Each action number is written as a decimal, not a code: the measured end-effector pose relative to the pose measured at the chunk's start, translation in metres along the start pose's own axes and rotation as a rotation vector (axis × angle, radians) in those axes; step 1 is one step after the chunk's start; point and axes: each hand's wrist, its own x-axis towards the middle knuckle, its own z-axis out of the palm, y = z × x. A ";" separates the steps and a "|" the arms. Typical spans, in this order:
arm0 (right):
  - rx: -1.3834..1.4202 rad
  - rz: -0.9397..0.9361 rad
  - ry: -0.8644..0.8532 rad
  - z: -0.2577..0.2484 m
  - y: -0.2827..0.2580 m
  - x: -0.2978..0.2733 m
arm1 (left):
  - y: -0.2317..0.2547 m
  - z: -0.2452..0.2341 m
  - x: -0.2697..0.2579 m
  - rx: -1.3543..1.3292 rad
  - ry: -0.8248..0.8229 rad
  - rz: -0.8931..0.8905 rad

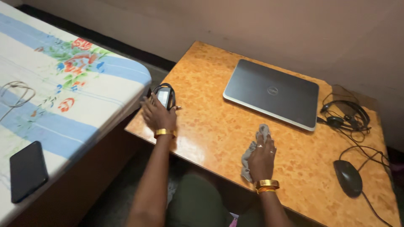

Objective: The person wipes a wooden table with a cloth, moving a laptop, mouse, and charger aside to reach different areas. They then wipe the laptop lid, mouse, and charger before returning the items to the table.

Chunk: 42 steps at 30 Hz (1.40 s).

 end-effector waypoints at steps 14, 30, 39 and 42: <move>0.750 0.503 0.392 -0.027 0.018 -0.010 | 0.064 0.017 -0.156 -0.825 -0.636 0.497; 0.370 -0.261 -0.027 -0.066 -0.035 -0.013 | 0.108 -0.019 -0.204 -0.780 -0.615 0.538; 0.257 -0.448 0.044 -0.079 -0.039 -0.006 | 0.104 -0.014 -0.204 -0.796 -0.599 0.542; 0.453 -0.349 0.028 -0.080 -0.041 -0.008 | 0.105 -0.011 -0.206 -0.746 -0.615 0.531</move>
